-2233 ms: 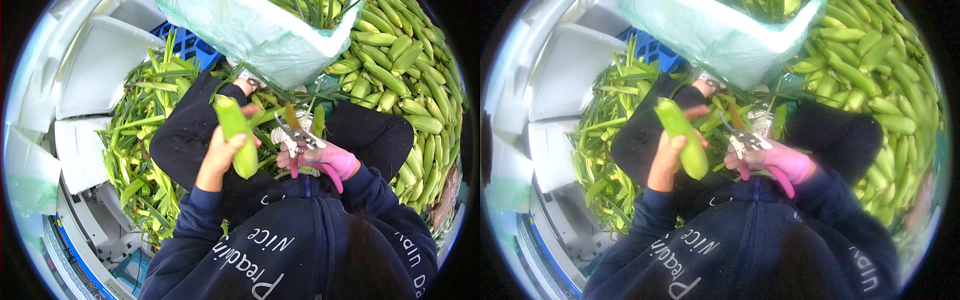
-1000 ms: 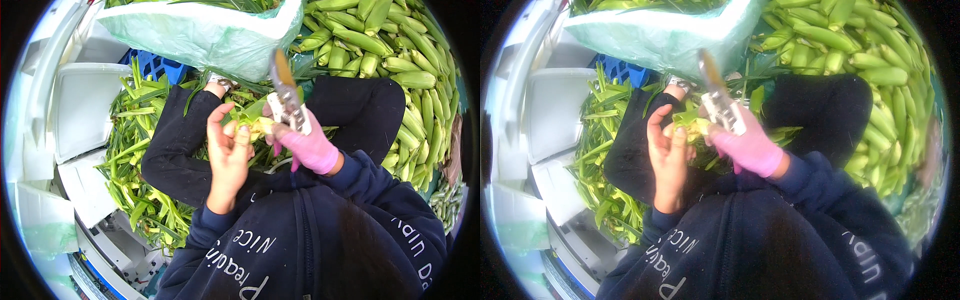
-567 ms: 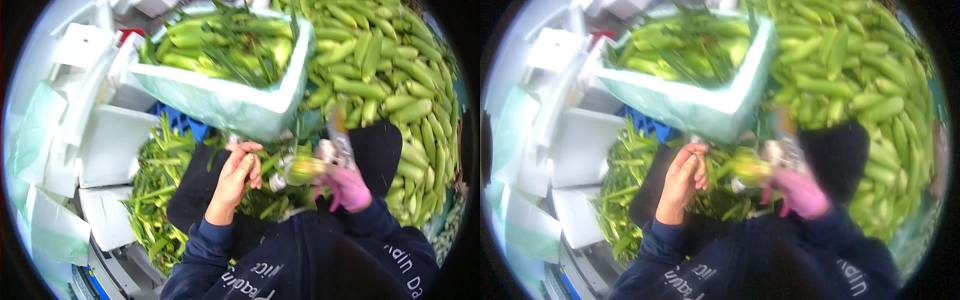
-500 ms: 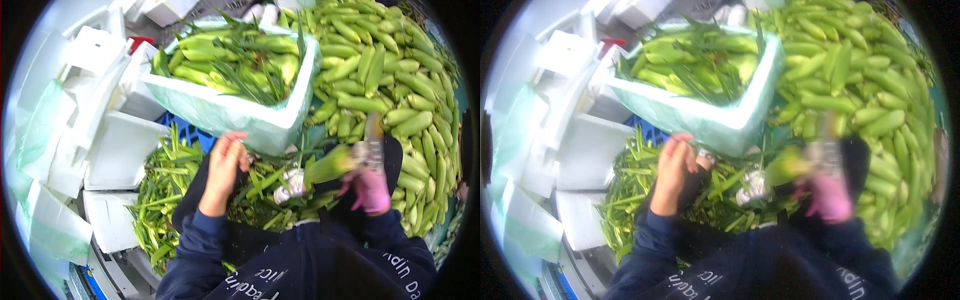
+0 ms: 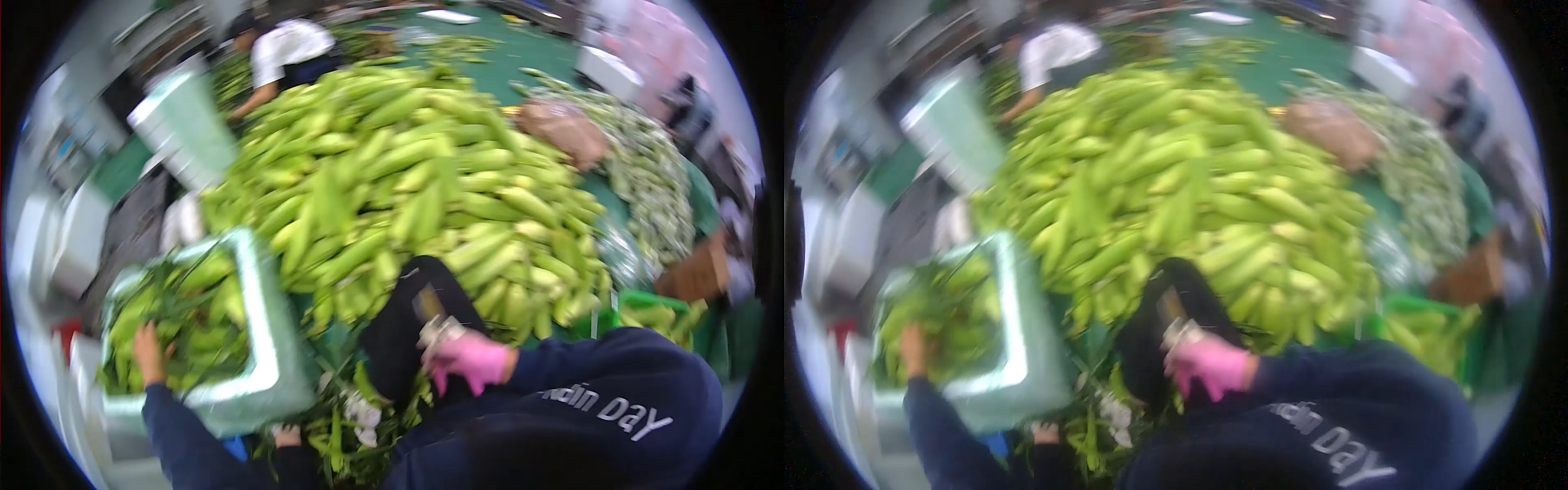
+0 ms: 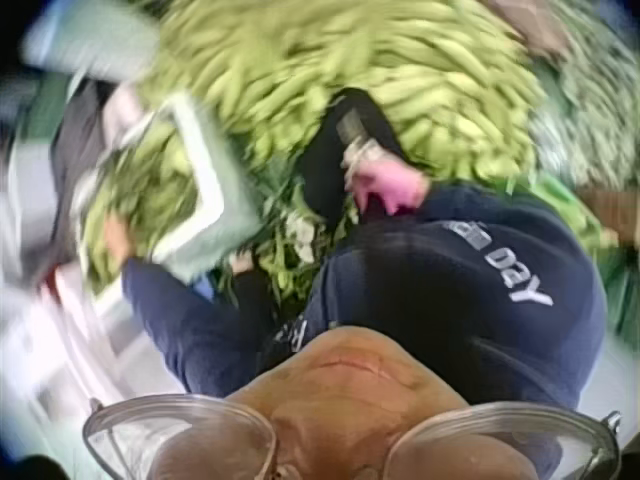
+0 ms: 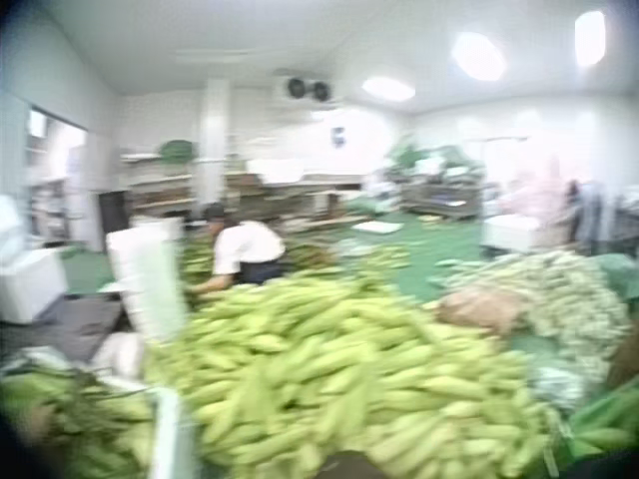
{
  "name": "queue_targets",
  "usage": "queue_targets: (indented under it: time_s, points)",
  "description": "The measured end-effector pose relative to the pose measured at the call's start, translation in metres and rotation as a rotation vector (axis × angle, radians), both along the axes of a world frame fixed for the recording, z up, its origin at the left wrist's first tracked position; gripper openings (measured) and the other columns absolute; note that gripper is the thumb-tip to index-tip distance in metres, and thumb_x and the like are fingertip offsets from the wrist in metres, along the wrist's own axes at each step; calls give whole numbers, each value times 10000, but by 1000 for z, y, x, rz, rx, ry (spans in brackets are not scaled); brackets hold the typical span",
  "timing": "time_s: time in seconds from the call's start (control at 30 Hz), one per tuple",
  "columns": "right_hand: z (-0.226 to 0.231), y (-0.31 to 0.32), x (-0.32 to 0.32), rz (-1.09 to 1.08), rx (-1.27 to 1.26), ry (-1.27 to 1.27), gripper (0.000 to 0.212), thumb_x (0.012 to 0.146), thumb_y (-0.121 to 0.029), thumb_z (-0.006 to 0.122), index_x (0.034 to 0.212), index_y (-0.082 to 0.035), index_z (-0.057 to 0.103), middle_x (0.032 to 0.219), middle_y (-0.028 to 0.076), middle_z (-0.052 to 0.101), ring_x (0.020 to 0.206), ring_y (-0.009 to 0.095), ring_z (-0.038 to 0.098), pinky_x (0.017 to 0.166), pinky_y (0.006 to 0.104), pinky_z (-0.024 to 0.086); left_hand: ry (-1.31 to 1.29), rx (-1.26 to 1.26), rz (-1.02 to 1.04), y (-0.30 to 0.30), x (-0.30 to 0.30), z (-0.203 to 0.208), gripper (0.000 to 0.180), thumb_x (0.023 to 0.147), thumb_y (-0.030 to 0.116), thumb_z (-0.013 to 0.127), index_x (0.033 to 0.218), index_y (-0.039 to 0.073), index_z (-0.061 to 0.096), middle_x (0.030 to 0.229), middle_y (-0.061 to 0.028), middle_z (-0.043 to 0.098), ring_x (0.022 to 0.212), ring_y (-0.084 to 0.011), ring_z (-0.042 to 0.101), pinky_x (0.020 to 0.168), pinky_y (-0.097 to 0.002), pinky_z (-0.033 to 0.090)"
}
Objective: Trimming the ends of corn cobs with pruning shears and placing them into a shipping box.
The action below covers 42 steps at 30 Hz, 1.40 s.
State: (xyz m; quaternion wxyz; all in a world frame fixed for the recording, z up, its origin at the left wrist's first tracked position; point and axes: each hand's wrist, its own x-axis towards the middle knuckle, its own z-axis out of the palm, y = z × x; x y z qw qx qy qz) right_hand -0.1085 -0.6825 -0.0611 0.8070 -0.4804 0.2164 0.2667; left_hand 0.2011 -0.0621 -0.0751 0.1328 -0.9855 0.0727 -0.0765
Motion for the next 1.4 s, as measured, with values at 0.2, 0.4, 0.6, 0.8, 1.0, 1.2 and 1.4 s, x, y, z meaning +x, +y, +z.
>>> queue_targets:
  time_s: [0.2, 0.4, 0.6, 0.8, 1.0, 1.2, 1.4]
  points:
    - [-11, 41, -33, 170, 198, 196, 296, 883, -159, 593, 1139, -38, 508, 840, 83, 609, 619, 138, 602, 544, 253, 473, -276, -463, -172, 109, -15, 17, 547, 737, 37, 729, 1243, 26, 523, 1278, -142, 552, 1160, -307, 531, 977, -374, 418]
    - [-27, 34, -30, 288, 187, 101, 209, 896, -235, 586, 914, -26, 584, 718, 61, 578, 487, 139, 546, 440, 279, 444, -181, -1214, 209, -123, -196, 61, 473, 815, 141, 661, 1260, 60, 521, 1217, -121, 579, 1075, -285, 571, 901, -404, 468]
    - [-60, 97, -13, 489, 17, -160, 264, 840, -227, 599, 974, -13, 522, 791, 63, 575, 555, 146, 572, 490, 288, 457, 269, -1869, 497, -221, -322, 44, 418, 893, 244, 594, 1277, 95, 519, 1155, -101, 606, 991, -263, 611, 824, -435, 518]
    - [-13, 99, 3, 608, -235, -698, 420, 826, -299, 687, 1129, -57, 525, 854, 98, 609, 772, 210, 624, 684, 347, 513, 356, -2359, 878, -211, -407, 23, 390, 972, 348, 526, 1294, 129, 517, 1093, -81, 634, 906, -240, 651, 748, -465, 568]
    - [37, 160, 6, 1118, -271, -946, 450, 796, -222, 678, 1163, -27, 507, 950, 182, 570, 884, 342, 588, 785, 405, 469, 63, -2131, 704, -246, -427, 37, 427, 979, 310, 580, 1303, 48, 483, 1109, -69, 601, 1025, -155, 574, 887, -323, 483]
    - [28, 199, 12, 1278, -328, -950, 556, 748, -185, 713, 1215, 6, 477, 1007, 165, 557, 924, 323, 564, 828, 369, 477, 17, -2005, 622, -238, -440, 60, 399, 974, 226, 579, 1303, 27, 476, 1121, -32, 578, 1019, -104, 526, 886, -265, 438]
    - [22, 206, 36, 1376, -241, -1362, 551, 704, -238, 738, 1152, -5, 519, 976, 193, 609, 916, 367, 602, 802, 421, 487, 691, -2210, 606, -213, -457, 43, 479, 963, 243, 577, 1372, 26, 457, 1120, -58, 605, 965, -134, 587, 848, -300, 497]
